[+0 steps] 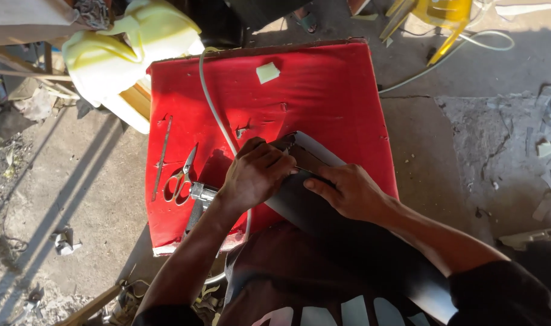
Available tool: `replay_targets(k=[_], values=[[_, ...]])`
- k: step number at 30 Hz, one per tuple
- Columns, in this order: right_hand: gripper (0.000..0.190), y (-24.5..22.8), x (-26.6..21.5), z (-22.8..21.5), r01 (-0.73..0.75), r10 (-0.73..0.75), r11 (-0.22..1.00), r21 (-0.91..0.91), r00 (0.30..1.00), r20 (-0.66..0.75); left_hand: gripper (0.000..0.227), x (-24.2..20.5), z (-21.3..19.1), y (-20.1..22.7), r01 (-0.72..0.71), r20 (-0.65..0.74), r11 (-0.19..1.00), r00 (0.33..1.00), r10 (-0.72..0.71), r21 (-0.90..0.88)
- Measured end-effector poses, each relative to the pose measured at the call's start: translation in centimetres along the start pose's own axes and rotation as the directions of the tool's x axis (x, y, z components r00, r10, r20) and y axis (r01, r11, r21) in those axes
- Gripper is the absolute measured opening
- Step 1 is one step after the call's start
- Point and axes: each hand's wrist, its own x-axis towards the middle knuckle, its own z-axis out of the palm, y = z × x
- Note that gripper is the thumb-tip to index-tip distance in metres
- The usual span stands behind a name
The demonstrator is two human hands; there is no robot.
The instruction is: The person staples black fabric onto the underside of a wooden chair frame using a pneumatic staple gun. They trim excess fabric with scissors and reposition the chair to secure the material along the edges.
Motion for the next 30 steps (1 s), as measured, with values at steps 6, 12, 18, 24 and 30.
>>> replay_targets(k=[6,12,18,24,30], values=[[0.057,2.0,0.6,-0.2,-0.019,0.02,0.994,0.108,1.0,-0.006,0.025,1.6,-0.5,1.2,0.102,-0.009,0.994,0.995,-0.102,0.026],[0.062,4.1,0.8,1.3,-0.273,0.24,0.948,0.165,0.951,0.194,0.02,1.7,0.2,1.0,0.435,0.185,0.897,0.891,-0.415,-0.083],[0.068,4.9,1.3,1.1,-0.316,0.25,0.938,0.139,0.901,0.355,0.016,3.1,-0.6,1.5,0.545,0.341,0.837,0.795,-0.501,-0.041],[0.061,2.4,2.5,-1.1,-0.353,0.246,0.911,0.211,0.879,0.408,0.022,3.4,1.0,4.9,0.176,-0.182,0.969,0.973,-0.144,0.173],[0.038,4.7,2.7,-0.7,-0.318,0.021,0.693,0.647,0.906,0.423,0.048,0.9,3.6,11.1,0.1,-0.126,0.992,0.988,-0.091,0.071]])
